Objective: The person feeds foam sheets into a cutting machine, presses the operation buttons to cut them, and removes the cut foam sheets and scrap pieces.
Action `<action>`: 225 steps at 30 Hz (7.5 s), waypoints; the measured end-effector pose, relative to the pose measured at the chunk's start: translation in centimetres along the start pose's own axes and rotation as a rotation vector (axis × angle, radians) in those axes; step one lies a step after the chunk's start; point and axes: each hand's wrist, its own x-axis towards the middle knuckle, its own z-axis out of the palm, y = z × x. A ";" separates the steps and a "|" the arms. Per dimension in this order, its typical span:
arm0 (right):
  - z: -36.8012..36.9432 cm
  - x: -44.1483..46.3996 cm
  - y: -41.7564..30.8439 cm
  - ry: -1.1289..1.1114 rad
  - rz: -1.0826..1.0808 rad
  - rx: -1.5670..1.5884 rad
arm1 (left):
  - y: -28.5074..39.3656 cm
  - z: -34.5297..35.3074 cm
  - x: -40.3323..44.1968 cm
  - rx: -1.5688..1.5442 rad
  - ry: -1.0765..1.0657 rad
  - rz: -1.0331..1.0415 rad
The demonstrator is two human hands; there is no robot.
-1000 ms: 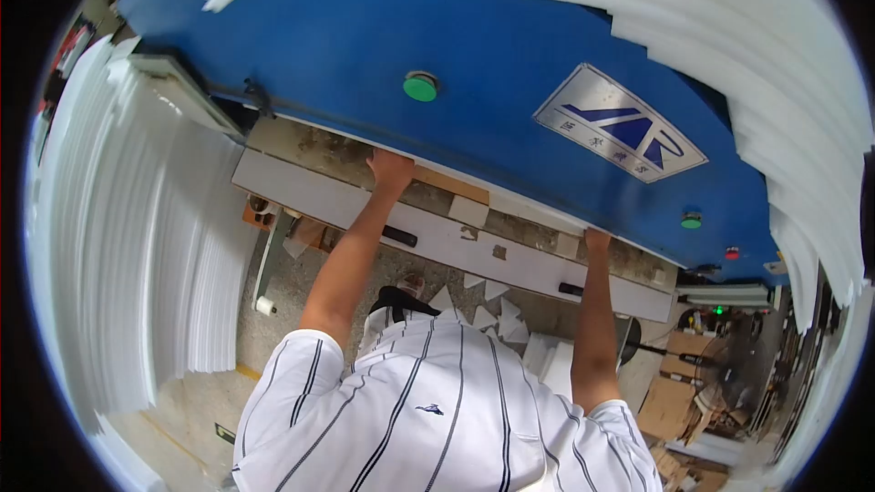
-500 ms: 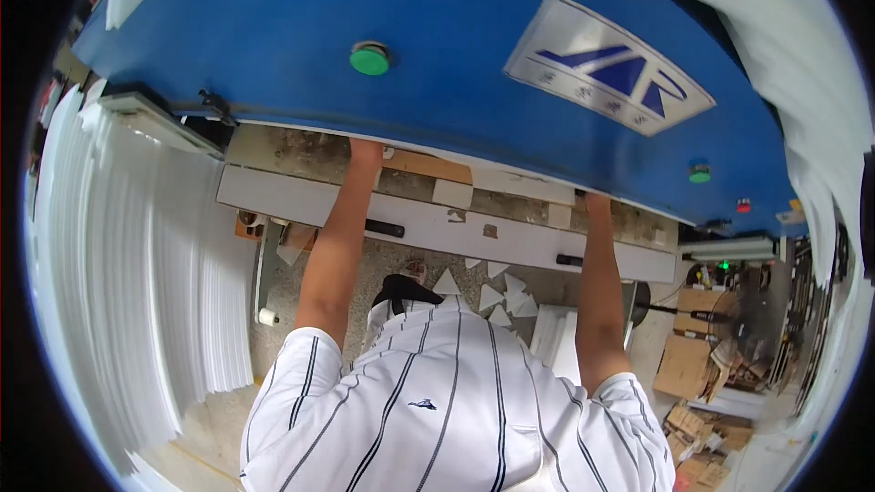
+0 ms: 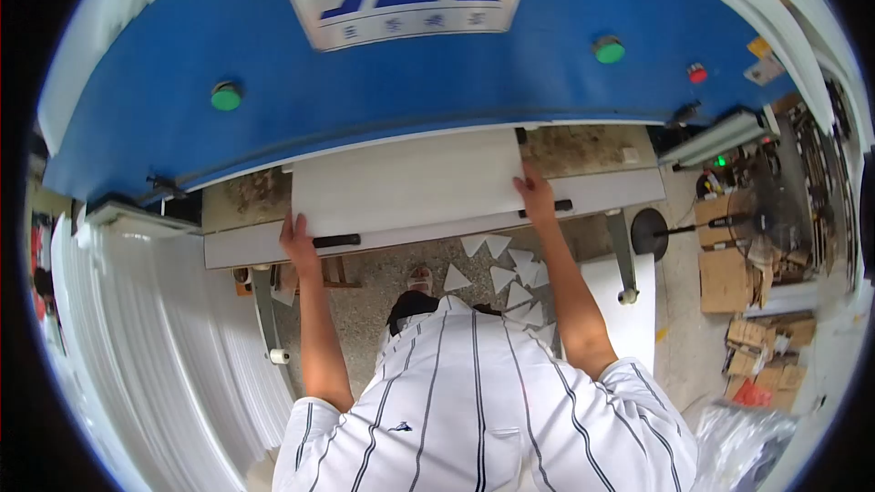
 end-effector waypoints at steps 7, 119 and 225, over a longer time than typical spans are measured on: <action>-1.0 -1.2 -3.0 -0.005 -0.028 -0.087 | 0.3 0.9 -1.3 0.386 0.046 0.156; -15.1 -6.5 7.4 0.378 -0.353 -0.585 | 12.0 3.4 -3.6 1.142 0.232 0.583; -13.6 2.7 -20.3 0.811 -0.687 -0.146 | 22.1 2.7 3.5 0.651 0.174 1.171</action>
